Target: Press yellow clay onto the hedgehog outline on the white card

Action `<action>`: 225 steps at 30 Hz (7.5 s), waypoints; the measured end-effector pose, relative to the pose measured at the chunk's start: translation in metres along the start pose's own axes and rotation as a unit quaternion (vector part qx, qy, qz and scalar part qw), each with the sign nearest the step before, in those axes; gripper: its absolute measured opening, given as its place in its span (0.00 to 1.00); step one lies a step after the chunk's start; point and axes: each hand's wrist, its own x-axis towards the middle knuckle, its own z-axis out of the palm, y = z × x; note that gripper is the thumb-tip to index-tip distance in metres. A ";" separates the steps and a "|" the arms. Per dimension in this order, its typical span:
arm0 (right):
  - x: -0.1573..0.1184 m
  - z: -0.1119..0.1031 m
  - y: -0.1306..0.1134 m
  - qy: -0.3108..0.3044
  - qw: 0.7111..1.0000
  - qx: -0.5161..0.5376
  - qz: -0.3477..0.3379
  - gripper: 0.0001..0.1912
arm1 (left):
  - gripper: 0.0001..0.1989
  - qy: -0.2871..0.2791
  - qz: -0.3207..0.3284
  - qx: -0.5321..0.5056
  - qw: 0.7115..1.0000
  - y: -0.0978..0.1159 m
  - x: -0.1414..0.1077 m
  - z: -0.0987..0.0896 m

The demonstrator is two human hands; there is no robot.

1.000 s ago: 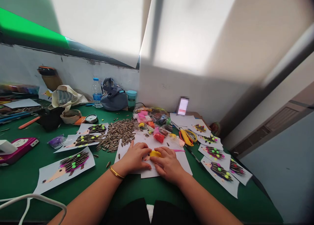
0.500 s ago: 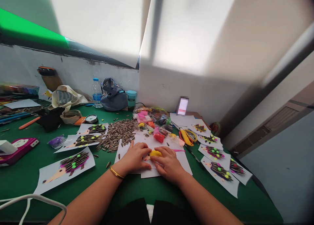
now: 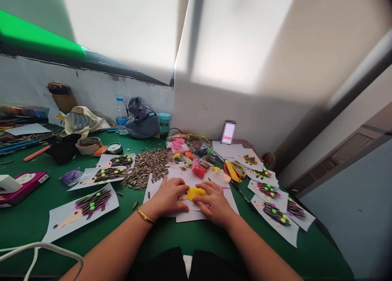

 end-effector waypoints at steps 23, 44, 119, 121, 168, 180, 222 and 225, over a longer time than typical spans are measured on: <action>-0.004 -0.007 0.017 -0.010 1.000 0.000 0.019 0.15 | 0.33 -0.004 0.001 0.000 1.000 0.000 0.000 -0.001; -0.004 -0.004 0.024 0.004 0.991 -0.018 0.134 0.22 | 0.31 -0.003 0.005 -0.003 1.000 0.004 -0.001 -0.002; 0.001 0.020 0.004 0.107 0.917 0.361 0.129 0.26 | 0.18 0.000 -0.077 -0.283 0.956 0.022 0.017 0.005; 0.001 0.020 0.003 0.110 0.920 0.354 0.126 0.27 | 0.19 0.002 -0.065 -0.291 0.955 0.022 0.017 0.006; -0.001 0.017 0.001 0.026 0.911 0.391 0.125 0.33 | 0.20 -0.024 -0.103 -0.389 0.915 0.022 0.018 0.012; -0.002 0.017 0.003 0.006 0.907 0.398 0.137 0.36 | 0.21 -0.034 -0.114 -0.436 0.892 0.020 0.017 0.012; 0.003 0.017 0.003 0.029 0.901 0.410 0.141 0.32 | 0.21 -0.064 -0.073 -0.328 0.940 0.019 0.019 0.017; 0.003 0.015 0.002 0.032 0.904 0.403 0.142 0.33 | 0.21 -0.065 -0.079 -0.333 0.938 0.020 0.018 0.015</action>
